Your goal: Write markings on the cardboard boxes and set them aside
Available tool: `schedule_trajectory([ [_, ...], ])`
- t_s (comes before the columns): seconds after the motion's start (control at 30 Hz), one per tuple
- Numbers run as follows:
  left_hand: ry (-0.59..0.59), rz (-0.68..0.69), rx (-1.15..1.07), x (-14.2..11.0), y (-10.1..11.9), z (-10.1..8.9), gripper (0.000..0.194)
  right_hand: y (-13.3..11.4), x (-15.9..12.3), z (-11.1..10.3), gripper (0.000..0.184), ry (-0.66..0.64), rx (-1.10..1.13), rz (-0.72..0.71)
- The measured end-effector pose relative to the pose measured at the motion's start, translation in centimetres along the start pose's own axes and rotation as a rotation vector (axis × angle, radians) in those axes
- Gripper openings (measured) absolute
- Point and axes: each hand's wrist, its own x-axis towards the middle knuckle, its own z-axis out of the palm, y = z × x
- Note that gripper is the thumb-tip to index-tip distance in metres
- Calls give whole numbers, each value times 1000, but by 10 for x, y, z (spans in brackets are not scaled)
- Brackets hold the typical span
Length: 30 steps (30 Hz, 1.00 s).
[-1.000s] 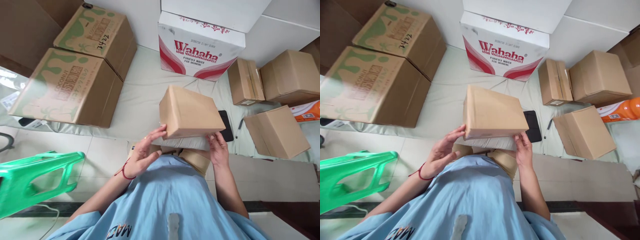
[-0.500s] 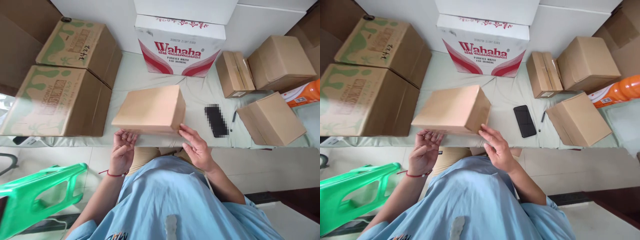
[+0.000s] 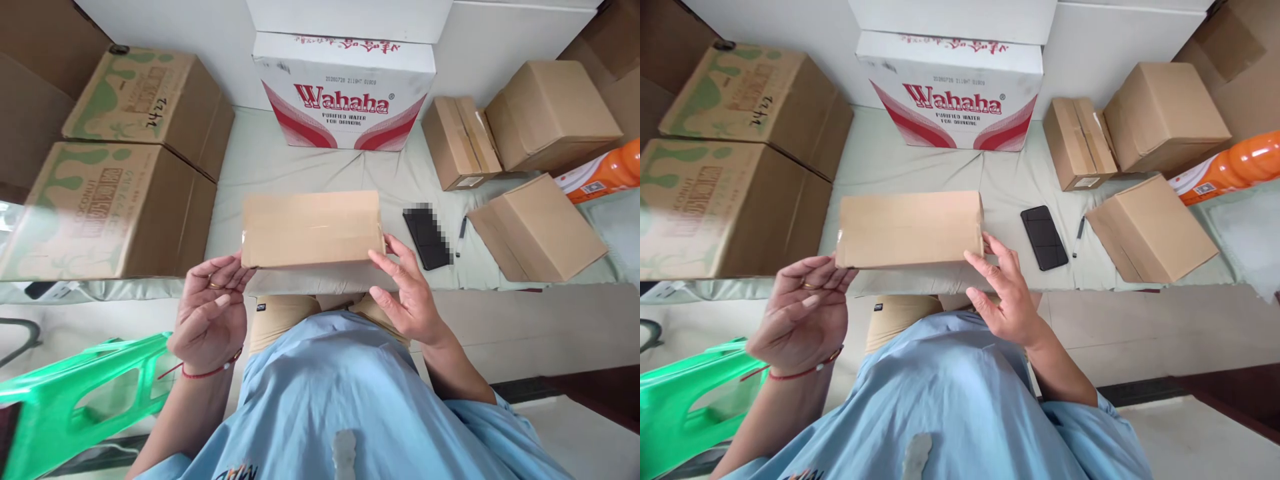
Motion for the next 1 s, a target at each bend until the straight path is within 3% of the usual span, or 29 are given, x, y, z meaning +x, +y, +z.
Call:
schedule_trajectory([
  [0.07,-9,59,20,-3,7,4,43,4,-4,-4,62,21,82,55],
  [0.2,-78,125,-2,-3,3,5,48,17,-8,-7,66,171,130,162],
  [0.33,-172,31,-68,1,-13,2,55,27,-6,-8,65,298,149,211],
  [0.5,-173,-6,-80,7,-37,-4,56,39,-1,-10,57,321,160,208],
  [0.7,-237,-87,-101,18,-62,-3,61,65,1,3,49,333,121,357],
  [0.9,-343,-51,-28,15,-36,7,49,70,4,0,51,474,-27,423],
  [1.0,-387,-11,78,11,-26,9,47,66,8,-9,54,515,46,475],
])
